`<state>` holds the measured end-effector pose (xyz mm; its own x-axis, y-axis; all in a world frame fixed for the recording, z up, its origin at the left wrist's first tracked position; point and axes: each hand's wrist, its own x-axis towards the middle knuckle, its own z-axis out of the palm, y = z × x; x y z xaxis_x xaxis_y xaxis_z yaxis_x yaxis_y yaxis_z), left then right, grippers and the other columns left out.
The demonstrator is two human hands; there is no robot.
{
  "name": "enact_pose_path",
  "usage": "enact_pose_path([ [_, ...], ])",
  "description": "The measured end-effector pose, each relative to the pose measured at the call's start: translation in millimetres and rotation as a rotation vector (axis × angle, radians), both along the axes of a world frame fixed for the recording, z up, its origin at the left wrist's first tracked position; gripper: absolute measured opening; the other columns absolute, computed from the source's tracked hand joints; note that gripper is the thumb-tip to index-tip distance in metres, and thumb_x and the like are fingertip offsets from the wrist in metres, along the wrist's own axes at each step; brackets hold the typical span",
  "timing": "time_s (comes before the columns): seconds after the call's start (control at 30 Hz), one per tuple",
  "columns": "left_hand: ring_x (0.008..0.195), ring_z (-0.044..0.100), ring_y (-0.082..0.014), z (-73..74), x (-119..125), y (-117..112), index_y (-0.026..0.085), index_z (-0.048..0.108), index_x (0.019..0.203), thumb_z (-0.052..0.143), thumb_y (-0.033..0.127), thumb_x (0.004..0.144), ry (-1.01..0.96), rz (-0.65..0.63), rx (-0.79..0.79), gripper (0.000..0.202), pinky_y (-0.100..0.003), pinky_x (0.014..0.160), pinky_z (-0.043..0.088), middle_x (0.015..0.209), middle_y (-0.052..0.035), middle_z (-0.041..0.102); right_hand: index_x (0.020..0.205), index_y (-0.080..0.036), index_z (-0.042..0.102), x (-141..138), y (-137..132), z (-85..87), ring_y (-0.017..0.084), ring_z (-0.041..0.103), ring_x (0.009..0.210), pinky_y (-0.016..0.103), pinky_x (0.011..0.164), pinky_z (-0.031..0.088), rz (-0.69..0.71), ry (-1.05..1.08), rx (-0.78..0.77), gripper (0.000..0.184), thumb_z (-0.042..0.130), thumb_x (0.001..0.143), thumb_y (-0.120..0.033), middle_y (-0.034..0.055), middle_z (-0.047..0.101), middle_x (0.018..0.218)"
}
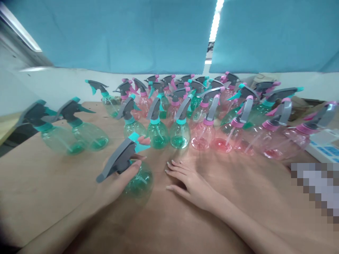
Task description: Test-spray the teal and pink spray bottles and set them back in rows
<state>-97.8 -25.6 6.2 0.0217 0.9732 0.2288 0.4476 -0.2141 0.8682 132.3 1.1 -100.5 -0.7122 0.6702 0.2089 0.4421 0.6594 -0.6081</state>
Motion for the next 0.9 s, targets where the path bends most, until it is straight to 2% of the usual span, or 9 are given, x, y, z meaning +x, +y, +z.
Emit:
enact_pose_path([
  [0.27,0.084,0.07,-0.0223,10.9,5.7,-2.8,0.031,0.064,0.118,0.056,0.02,0.074,-0.044,-0.013,-0.055,0.046,-0.035,0.077,0.058,0.119,0.0001,0.071,0.14,-0.027,0.053,1.4,-0.4,-1.0,0.028,0.042,0.139,0.055,0.116,0.032,-0.006,0.022,0.014,0.049,0.059,0.094,-0.044,0.0071,0.052,0.147],
  [0.43,0.099,0.069,-0.0208,6.7,4.0,-2.1,0.032,0.062,0.118,0.056,0.021,0.079,-0.067,-0.039,-0.018,0.042,-0.031,0.087,0.056,0.123,0.0026,0.069,0.14,-0.027,0.053,1.8,-0.6,-0.2,0.028,0.042,0.139,0.055,0.116,0.033,-0.005,0.011,0.013,0.048,0.058,0.095,-0.043,0.0071,0.053,0.146],
  [0.57,0.091,0.069,-0.019,4.0,0.1,-0.9,0.03,0.064,0.115,0.058,0.019,0.078,-0.05,-0.041,-0.025,0.039,-0.028,0.082,0.055,0.116,0.003,0.071,0.14,-0.025,0.053,2.5,-0.5,-0.6,0.028,0.04,0.14,0.053,0.116,0.033,-0.001,-0.002,0.015,0.049,0.057,0.095,-0.044,0.0066,0.051,0.148],
  [0.7,0.086,0.067,-0.0177,5.0,-2.1,-0.3,0.029,0.067,0.108,0.057,0.02,0.076,-0.049,-0.039,-0.022,0.035,-0.03,0.084,0.052,0.11,0.0037,0.072,0.139,-0.025,0.054,2.0,-0.8,-0.5,0.028,0.042,0.14,0.054,0.116,0.033,-0.006,0.006,0.02,0.047,0.057,0.096,-0.043,0.0074,0.052,0.147],
  [0.9,0.07,0.059,-0.0169,4.1,-2.9,-0.3,0.026,0.065,0.092,0.056,0.022,0.074,-0.024,0.013,-0.043,0.02,-0.031,0.07,0.049,0.094,0.0021,0.07,0.139,-0.023,0.054,0.2,-0.4,-1.5,0.027,0.042,0.14,0.052,0.116,0.033,-0.001,-0.009,0.056,0.048,0.055,0.096,-0.044,0.0078,0.052,0.147],
])
